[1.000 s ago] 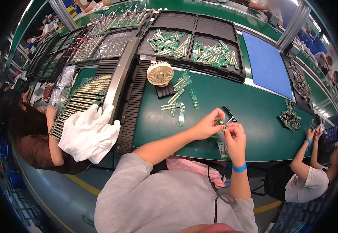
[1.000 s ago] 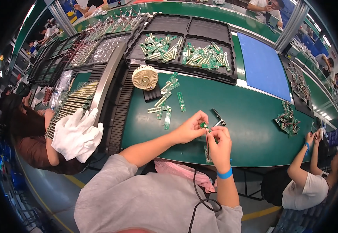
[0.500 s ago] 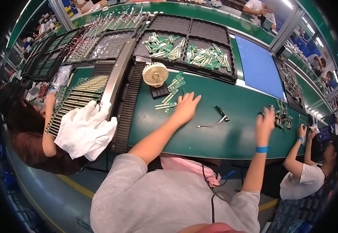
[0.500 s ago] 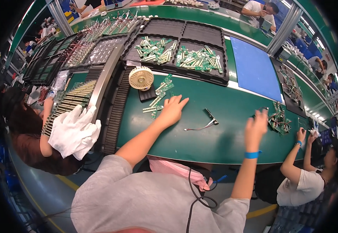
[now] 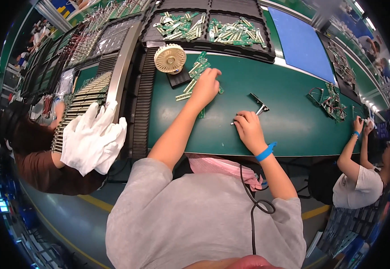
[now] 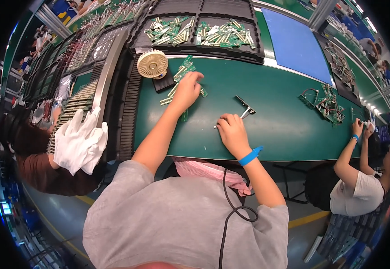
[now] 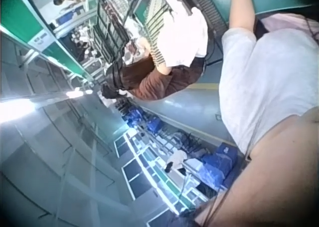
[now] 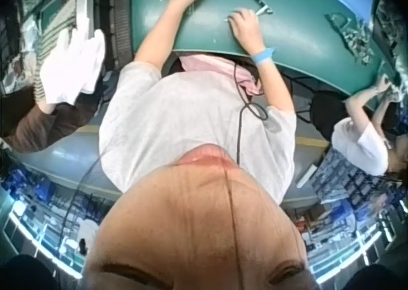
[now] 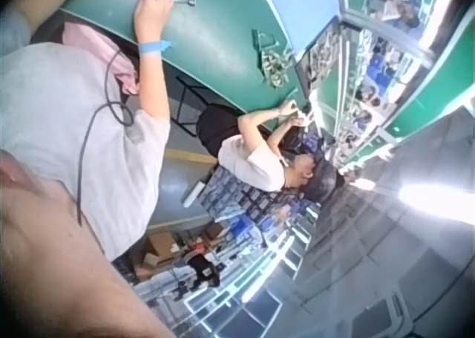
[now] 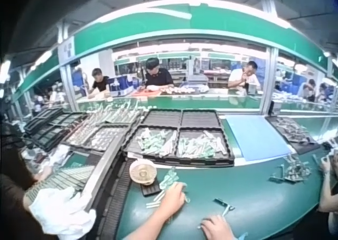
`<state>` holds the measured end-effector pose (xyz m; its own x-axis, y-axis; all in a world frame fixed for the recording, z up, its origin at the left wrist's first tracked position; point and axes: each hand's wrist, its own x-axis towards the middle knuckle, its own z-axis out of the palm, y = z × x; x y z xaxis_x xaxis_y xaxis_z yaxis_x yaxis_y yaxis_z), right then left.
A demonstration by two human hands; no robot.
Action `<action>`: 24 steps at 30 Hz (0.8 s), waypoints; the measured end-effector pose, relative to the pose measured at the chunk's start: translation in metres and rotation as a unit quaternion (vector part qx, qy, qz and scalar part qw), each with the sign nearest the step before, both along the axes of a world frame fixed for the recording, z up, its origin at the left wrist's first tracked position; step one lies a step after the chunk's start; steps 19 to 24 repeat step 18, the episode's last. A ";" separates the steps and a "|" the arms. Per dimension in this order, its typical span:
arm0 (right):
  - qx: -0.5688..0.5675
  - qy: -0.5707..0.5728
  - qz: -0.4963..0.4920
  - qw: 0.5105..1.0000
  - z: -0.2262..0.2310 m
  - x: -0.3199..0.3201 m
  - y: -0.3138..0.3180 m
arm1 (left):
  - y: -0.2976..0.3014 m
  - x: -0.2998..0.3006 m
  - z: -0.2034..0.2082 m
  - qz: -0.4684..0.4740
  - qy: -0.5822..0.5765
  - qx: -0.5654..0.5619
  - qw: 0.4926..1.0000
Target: The person assembles electronic components by connecting wire harnesses to circuit boards by hand and placing the assembled boards onto the workbench.
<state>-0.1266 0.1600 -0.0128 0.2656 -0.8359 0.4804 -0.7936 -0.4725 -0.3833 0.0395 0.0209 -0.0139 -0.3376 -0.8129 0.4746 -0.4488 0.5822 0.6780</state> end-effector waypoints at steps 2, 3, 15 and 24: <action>0.005 -0.018 0.020 1.000 0.000 -0.001 0.001 | 0.000 0.003 0.001 0.111 -0.042 -0.025 0.993; 0.007 -0.018 0.019 1.000 0.000 -0.002 0.002 | 0.001 0.003 0.001 0.139 -0.091 -0.035 0.986; 0.120 -0.256 -0.003 0.959 0.006 -0.004 -0.007 | 0.024 0.000 0.017 -0.044 -0.212 0.070 0.974; 0.205 -0.408 -0.034 0.889 0.025 -0.011 -0.010 | 0.029 -0.008 0.023 -0.073 -0.265 0.036 0.961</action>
